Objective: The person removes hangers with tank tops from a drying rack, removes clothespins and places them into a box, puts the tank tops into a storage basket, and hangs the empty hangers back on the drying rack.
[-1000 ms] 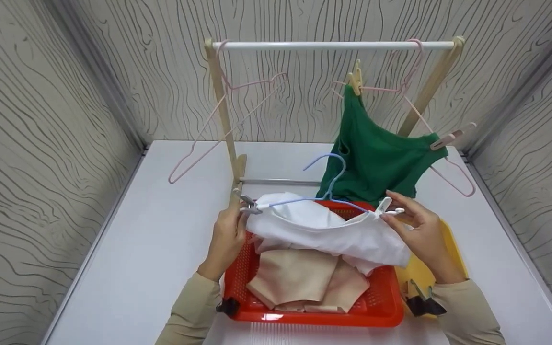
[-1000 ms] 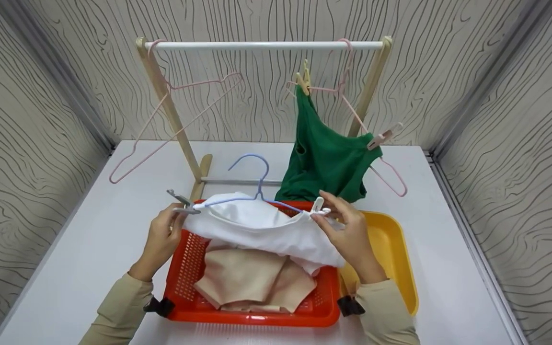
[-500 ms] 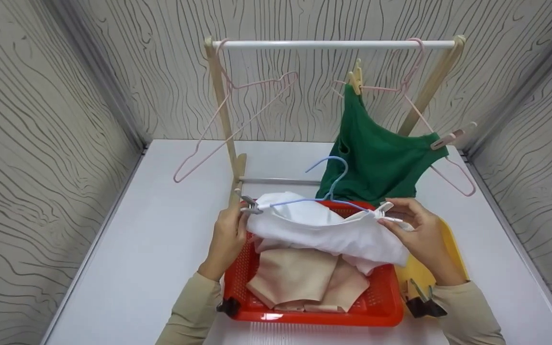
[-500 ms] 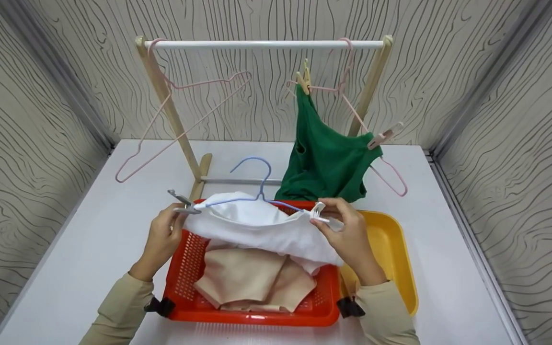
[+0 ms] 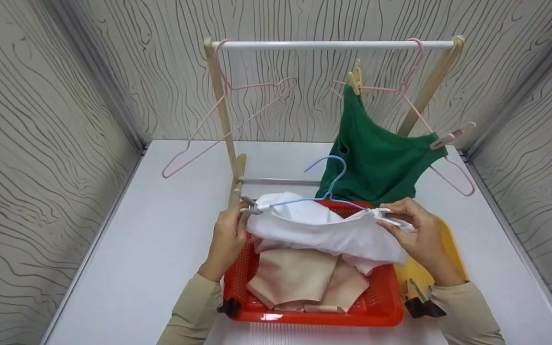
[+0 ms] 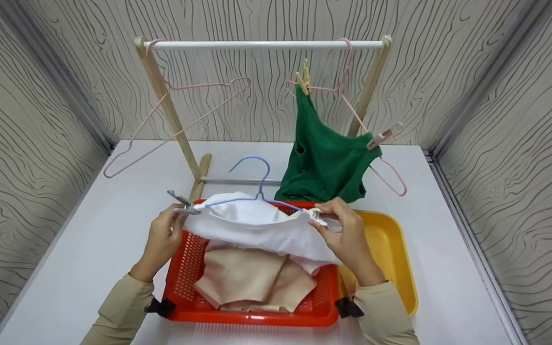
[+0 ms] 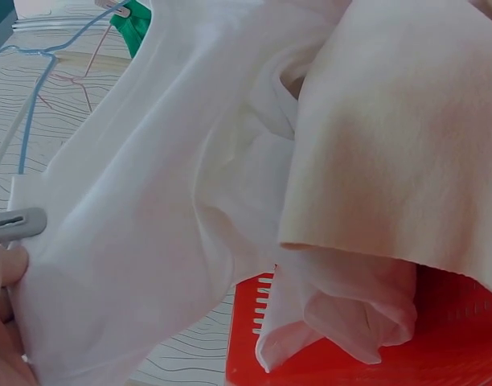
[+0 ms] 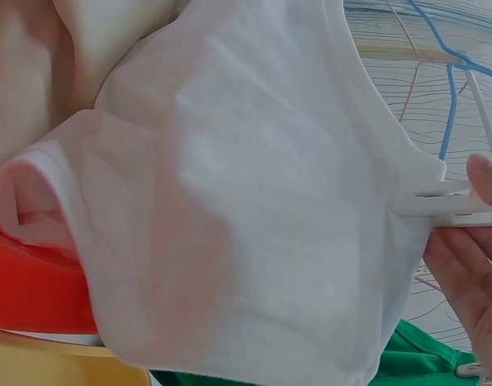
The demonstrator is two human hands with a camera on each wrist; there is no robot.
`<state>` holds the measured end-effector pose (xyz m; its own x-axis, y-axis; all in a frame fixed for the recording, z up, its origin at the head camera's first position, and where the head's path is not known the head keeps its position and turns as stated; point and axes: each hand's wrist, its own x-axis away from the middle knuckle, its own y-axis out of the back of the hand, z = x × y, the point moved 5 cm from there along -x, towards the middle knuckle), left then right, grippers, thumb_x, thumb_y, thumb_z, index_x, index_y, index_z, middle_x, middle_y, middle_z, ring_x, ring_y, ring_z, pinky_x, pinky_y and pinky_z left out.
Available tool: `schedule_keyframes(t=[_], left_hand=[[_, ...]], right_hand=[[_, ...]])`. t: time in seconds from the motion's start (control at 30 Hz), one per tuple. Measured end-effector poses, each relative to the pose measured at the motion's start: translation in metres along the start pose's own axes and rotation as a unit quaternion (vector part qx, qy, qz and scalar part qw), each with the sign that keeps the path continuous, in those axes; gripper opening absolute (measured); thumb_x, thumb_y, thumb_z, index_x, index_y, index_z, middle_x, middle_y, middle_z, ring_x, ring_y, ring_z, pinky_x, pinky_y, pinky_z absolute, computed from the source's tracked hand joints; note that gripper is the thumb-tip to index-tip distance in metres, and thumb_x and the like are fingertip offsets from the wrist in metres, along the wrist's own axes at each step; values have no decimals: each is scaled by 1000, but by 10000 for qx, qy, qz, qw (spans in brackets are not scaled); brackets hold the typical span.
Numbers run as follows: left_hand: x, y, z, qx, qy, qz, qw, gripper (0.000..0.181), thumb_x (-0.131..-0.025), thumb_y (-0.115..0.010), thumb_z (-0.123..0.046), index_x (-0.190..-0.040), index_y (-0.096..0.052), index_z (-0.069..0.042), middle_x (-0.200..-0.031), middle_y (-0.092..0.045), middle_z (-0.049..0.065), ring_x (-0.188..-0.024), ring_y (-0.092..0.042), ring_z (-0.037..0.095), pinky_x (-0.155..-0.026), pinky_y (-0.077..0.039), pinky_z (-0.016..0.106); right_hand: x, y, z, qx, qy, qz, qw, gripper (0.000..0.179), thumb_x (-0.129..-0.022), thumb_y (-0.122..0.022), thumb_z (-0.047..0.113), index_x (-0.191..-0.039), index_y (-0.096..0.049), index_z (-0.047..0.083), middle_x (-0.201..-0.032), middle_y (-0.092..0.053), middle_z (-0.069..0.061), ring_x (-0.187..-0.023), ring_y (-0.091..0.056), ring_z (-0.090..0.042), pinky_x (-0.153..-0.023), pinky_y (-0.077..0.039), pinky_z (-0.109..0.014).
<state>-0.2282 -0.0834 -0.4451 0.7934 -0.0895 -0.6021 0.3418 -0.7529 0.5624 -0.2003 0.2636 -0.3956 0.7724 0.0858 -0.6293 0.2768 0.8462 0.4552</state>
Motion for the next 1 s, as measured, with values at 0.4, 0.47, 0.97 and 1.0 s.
schedule_keyframes(t=[0.4, 0.47, 0.97, 1.0], left_hand=[[0, -2, 3, 27, 319, 141, 9994, 19, -94, -55, -2, -113, -59, 1, -107, -69, 17, -95, -64, 29, -84, -53, 43], [0, -2, 3, 37, 328, 124, 9994, 19, -95, -54, -2, -113, -59, 1, -107, -69, 16, -95, -64, 29, -84, -53, 43], [0, -3, 3, 109, 262, -82, 9996, 17, -94, -55, -2, -110, -60, 2, -106, -70, 16, -92, -64, 29, -81, -53, 44], [0, -3, 3, 111, 251, -97, 9996, 16, -94, -55, -2, -109, -60, 2, -105, -70, 16, -92, -64, 29, -81, -52, 45]], right_hand=[[0, 6, 3, -152, 153, -325, 9992, 25, -66, -74, -20, -85, -67, -6, -86, -69, -12, -88, -66, 7, -82, -50, -8], [-1, 7, 3, -286, 158, -336, 9989, 25, -66, -73, -22, -85, -66, -7, -86, -70, -8, -90, -67, 6, -83, -50, -9], [4, 16, 1, -477, -214, -436, 9977, 36, -66, -73, -21, -97, -57, -13, -96, -65, 8, -93, -67, 8, -83, -50, -9], [4, 17, 0, -493, -216, -427, 9976, 37, -66, -73, -21, -99, -57, -14, -97, -65, 9, -94, -67, 7, -83, -50, -9]])
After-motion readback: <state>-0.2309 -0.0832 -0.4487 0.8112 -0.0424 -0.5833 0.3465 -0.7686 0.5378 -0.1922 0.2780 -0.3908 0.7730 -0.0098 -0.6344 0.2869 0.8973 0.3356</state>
